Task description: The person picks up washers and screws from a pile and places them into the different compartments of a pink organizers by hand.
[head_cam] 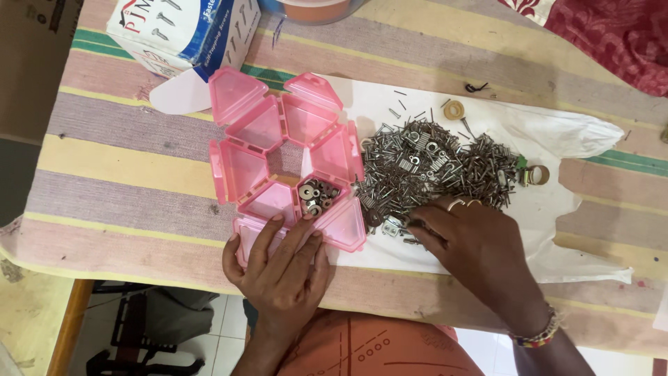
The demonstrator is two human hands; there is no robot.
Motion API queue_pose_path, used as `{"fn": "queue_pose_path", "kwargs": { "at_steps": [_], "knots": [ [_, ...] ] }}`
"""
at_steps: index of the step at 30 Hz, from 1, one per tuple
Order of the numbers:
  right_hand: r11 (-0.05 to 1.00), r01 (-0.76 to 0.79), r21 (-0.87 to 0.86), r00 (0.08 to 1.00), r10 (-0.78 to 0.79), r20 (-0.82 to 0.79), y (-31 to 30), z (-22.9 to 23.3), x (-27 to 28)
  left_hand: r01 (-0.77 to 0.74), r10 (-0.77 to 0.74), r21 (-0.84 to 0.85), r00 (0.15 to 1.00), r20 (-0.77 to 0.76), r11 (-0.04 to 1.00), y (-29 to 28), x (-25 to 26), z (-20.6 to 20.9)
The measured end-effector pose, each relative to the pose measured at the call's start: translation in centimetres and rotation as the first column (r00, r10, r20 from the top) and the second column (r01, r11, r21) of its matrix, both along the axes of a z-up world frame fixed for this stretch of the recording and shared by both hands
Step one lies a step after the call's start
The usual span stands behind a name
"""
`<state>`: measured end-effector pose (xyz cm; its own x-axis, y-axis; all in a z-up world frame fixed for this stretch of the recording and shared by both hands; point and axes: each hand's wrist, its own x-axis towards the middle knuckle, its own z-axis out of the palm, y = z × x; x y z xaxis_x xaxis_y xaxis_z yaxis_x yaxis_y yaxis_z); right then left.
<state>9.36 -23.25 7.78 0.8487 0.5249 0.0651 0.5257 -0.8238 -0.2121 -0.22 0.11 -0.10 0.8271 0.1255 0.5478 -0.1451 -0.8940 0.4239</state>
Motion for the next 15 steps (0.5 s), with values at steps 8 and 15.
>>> {"fn": "queue_pose_path", "kwargs": {
  "at_steps": [8, 15],
  "knots": [
    [0.988, 0.087, 0.130, 0.993, -0.075, -0.094, 1.1, -0.6, -0.6, -0.005, 0.005, 0.009, 1.000, -0.010, 1.000, 0.0, -0.1, -0.2],
    [0.976, 0.167, 0.143, 0.969, -0.135, -0.209, 1.2, -0.7, -0.6, -0.001, 0.001, 0.001, 1.000, -0.009, 1.000, 0.0, -0.1, -0.3]
  ]
}}
